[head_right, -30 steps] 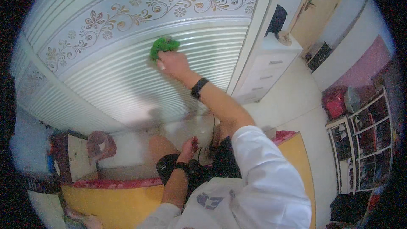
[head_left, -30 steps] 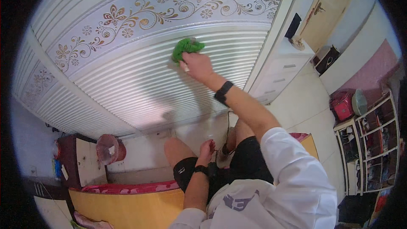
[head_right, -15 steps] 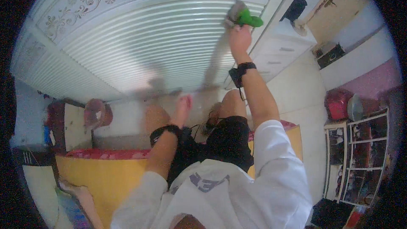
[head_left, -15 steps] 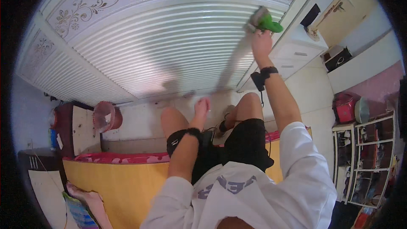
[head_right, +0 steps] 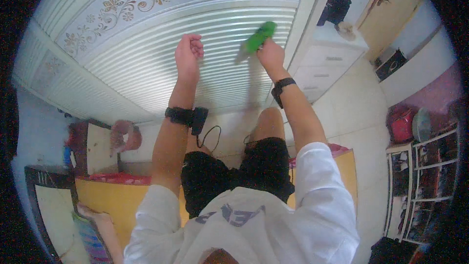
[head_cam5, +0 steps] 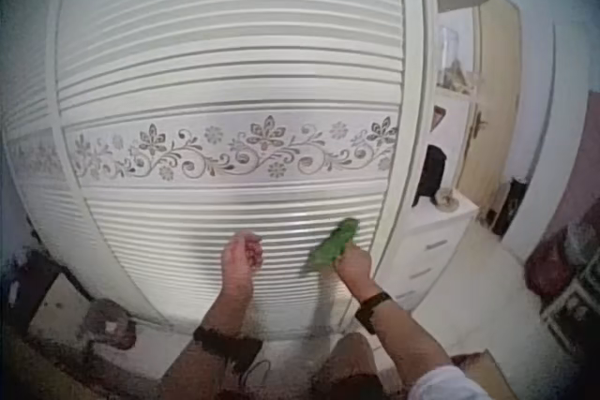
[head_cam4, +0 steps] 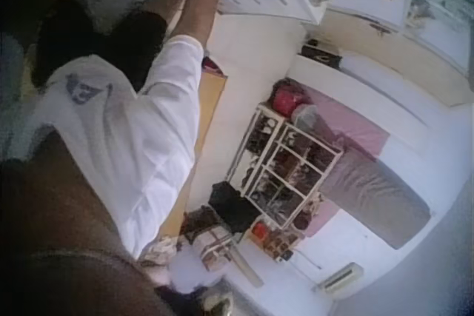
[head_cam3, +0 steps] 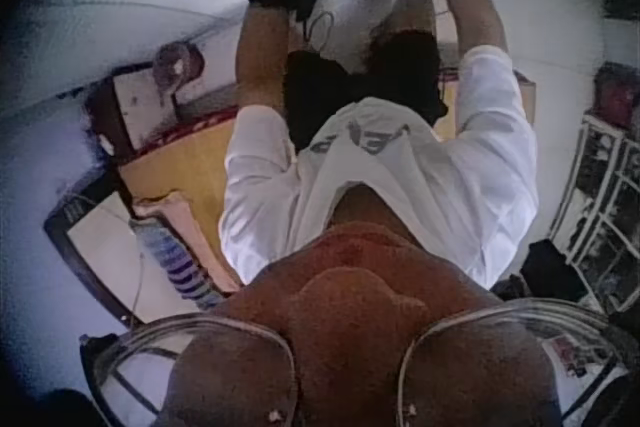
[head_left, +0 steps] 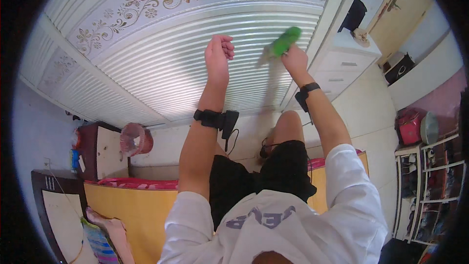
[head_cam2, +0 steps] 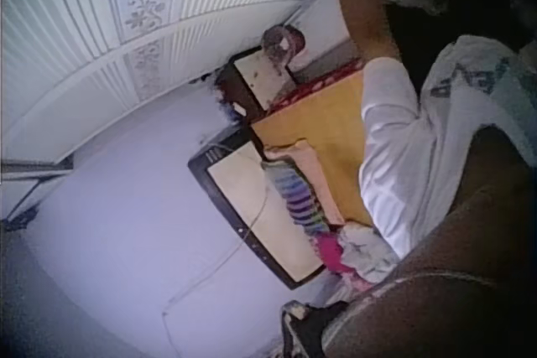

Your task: Repairing or cleaning the surface and tracks of a sliding wardrobe door.

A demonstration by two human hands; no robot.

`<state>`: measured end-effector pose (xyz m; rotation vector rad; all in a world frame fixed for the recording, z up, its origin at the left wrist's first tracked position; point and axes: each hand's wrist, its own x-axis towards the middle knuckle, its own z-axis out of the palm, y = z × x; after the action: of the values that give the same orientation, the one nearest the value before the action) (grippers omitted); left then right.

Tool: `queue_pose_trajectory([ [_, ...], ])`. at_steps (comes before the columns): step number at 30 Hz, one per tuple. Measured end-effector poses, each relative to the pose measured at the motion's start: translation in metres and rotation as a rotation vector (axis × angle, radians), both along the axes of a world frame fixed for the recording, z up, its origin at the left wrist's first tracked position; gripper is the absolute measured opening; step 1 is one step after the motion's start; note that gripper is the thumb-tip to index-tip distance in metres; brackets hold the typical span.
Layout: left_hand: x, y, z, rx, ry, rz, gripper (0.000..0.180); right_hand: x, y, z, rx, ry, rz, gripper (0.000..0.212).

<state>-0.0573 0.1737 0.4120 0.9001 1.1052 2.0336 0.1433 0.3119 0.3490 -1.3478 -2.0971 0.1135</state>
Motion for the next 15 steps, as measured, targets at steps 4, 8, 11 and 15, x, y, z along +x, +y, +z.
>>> queue_pose_trajectory([
  [4,0.021,0.026,0.002,-0.051,-0.055,0.013,0.035,-0.034,-0.011,0.001,-0.09,0.176,-0.147,0.03],
  [8,0.04,0.038,0.013,-0.047,-0.017,-0.036,0.026,-0.082,-0.044,0.012,-0.124,-0.238,0.234,0.027],
  [11,0.048,0.025,0.015,-0.033,0.196,-0.084,0.026,-0.034,-0.02,-0.015,-0.037,-0.001,0.127,0.026],
  [15,-0.016,-0.011,-0.026,-0.034,0.488,0.306,0.028,0.064,-0.005,-0.029,0.006,0.268,0.023,0.031],
])
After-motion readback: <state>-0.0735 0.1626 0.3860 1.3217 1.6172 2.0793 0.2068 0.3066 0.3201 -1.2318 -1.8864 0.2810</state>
